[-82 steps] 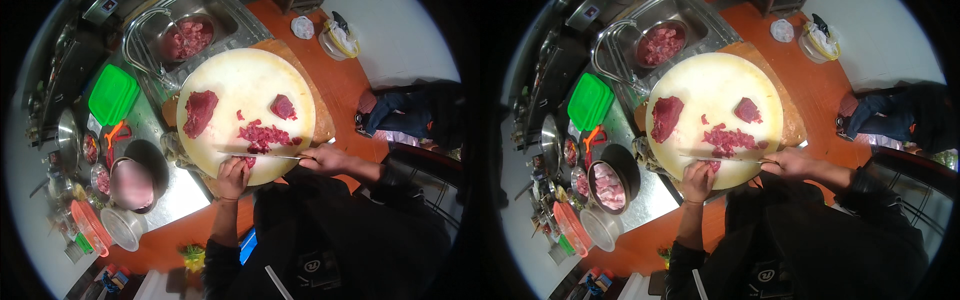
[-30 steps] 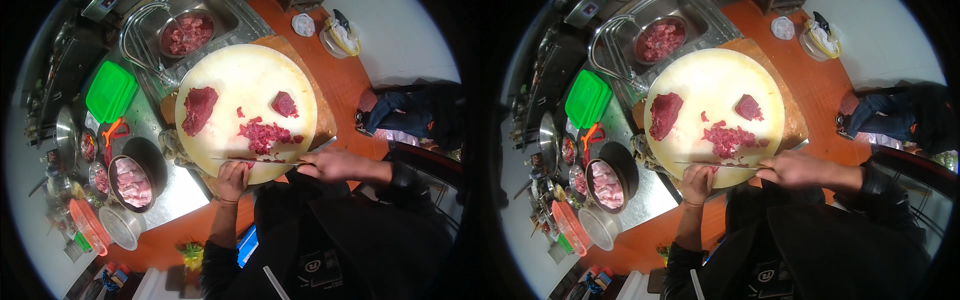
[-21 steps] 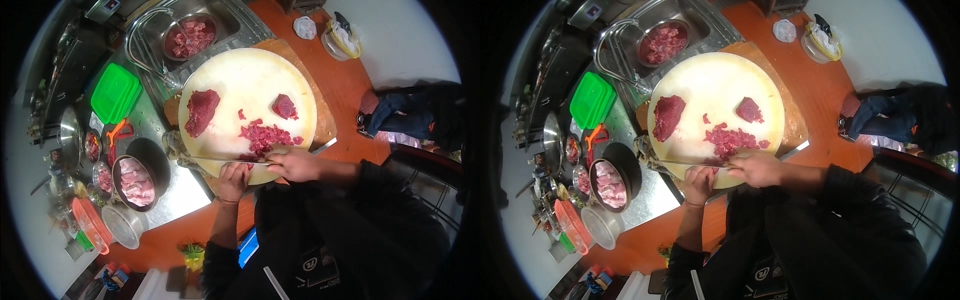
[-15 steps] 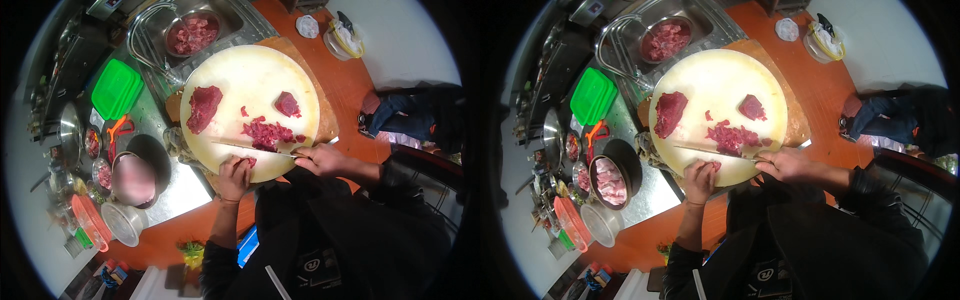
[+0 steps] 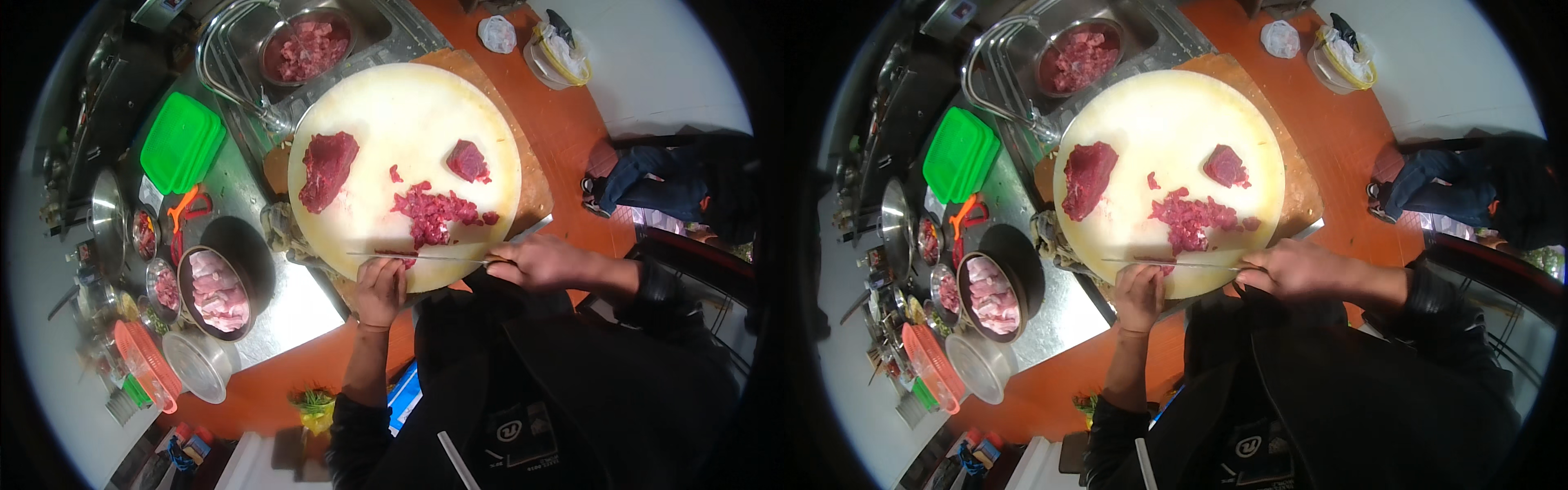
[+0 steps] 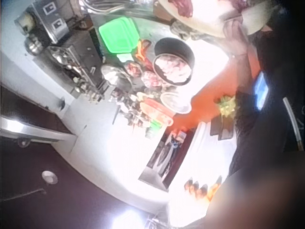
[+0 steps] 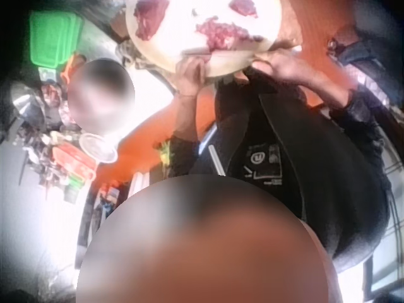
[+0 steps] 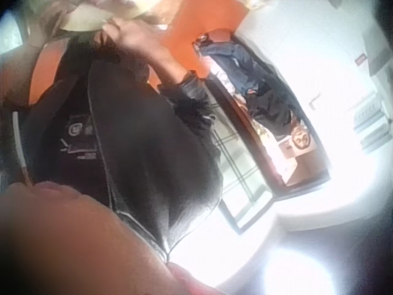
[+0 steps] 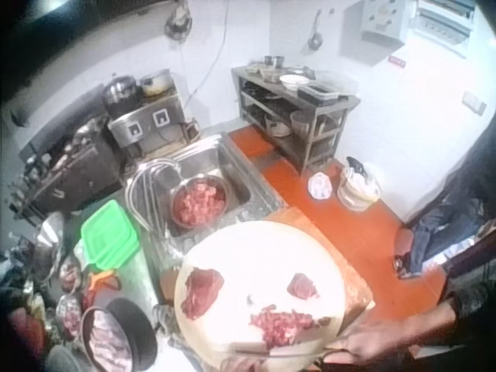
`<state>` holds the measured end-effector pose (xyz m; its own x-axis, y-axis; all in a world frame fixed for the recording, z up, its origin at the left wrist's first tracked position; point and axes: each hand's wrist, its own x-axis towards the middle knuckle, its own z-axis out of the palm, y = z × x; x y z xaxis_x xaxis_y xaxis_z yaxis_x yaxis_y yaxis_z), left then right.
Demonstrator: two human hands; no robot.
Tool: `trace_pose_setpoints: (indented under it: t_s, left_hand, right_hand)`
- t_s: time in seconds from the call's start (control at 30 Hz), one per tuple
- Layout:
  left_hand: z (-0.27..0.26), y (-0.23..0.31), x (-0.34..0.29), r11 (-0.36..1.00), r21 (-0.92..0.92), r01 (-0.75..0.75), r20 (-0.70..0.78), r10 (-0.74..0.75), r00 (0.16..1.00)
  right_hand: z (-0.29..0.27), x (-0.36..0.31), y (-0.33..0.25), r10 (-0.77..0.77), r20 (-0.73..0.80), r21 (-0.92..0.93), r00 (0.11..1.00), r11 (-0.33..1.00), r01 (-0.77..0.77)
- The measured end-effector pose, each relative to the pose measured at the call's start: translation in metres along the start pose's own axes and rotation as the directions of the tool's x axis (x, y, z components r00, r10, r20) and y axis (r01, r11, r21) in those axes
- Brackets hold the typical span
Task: The person slices raw meat into thin strips on a cutting board using a cleaver, then transfers the pieces into a metal bowl. They repeat the process with another piece of meat, slicing it into smaller portions and placing them into the bowl.
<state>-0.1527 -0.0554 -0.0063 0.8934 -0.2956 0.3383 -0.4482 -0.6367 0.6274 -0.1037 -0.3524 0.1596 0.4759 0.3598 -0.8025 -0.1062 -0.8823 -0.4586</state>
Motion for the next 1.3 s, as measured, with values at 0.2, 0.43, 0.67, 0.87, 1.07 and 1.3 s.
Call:
trace_pose_setpoints:
  t_s: [0.2, 0.43, 0.67, 0.87, 1.07, 1.3]
  left_hand:
    - [-0.003, 0.002, -0.001, 0.999, 0.021, 0.047, 0.080, -0.048, 0.996]
    - [-0.006, 0.002, -0.002, 1.000, 0.022, -0.007, 0.013, 0.007, 1.000]
    - [-0.007, -0.002, -0.001, 1.000, -0.014, 0.007, 0.046, -0.007, 0.999]
    - [-0.007, 0.000, 0.000, 1.000, -0.007, 0.022, 0.114, -0.021, 0.993]
    - [-0.012, 0.004, 0.006, 1.000, -0.029, -0.010, 0.107, 0.013, 0.994]
    - [-0.034, 0.000, 0.006, 0.991, -0.132, 0.000, 0.162, 0.022, 0.987]
  right_hand:
    - [0.033, 0.069, -0.037, -0.186, -0.109, 0.076, 0.976, 0.978, 0.195]
    - [0.041, 0.037, 0.048, -0.290, -0.244, 0.117, 0.926, 0.938, 0.325]
    - [0.007, -0.002, 0.021, -0.178, -0.101, -0.024, 0.979, 0.984, 0.176]
    - [0.025, 0.058, -0.039, -0.145, -0.078, 0.088, 0.986, 0.985, 0.151]
    - [0.041, 0.050, 0.018, -0.384, -0.316, 0.032, 0.868, 0.910, 0.414]
    - [0.023, 0.003, 0.037, -0.169, -0.134, 0.052, 0.977, 0.983, 0.177]
